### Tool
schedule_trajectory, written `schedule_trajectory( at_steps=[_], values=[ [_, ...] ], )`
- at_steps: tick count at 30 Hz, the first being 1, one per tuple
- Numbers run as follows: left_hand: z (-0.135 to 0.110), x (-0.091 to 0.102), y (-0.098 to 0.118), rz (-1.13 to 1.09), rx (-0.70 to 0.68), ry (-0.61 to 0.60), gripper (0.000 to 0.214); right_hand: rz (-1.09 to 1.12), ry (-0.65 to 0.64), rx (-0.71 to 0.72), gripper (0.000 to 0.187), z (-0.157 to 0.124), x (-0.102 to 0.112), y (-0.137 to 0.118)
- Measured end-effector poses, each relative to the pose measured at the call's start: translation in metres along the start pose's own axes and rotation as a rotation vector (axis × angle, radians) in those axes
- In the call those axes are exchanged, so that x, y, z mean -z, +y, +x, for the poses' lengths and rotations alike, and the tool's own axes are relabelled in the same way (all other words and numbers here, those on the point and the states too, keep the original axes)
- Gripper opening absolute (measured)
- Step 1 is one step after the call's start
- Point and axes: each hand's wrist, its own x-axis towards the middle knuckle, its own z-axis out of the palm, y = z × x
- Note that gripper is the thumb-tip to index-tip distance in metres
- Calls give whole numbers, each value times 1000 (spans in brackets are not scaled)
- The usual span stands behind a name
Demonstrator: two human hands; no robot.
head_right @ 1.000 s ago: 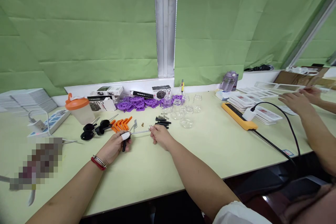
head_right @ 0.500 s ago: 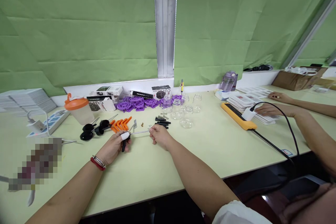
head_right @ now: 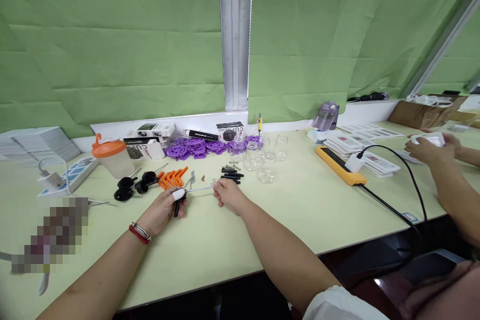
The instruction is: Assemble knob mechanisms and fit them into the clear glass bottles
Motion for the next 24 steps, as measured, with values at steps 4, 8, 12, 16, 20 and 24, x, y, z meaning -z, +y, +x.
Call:
schedule_trajectory(
  at_steps=[4, 8, 12, 16, 20, 24],
  values=[
    [-1, -1, 1, -7, -2, 0, 35, 10, 1, -4, 31, -1, -1, -2],
    [-1, 0, 0, -23, 7, 3, 35, 26, 3, 3, 31, 0, 0, 1],
    [0, 1, 0, -27, 13, 13, 34, 40, 5, 9, 30, 3, 1, 4],
    [0, 2, 0, -27, 14, 18, 34, 53, 0, 9, 21, 2, 1, 3],
    [-1, 2, 1, -29, 19, 28, 36, 75, -7, 10, 13, -1, 1, 0],
    [-1, 1, 1, -30, 26, 30, 38, 63, -14, 24, 12, -1, 1, 2]
  ],
)
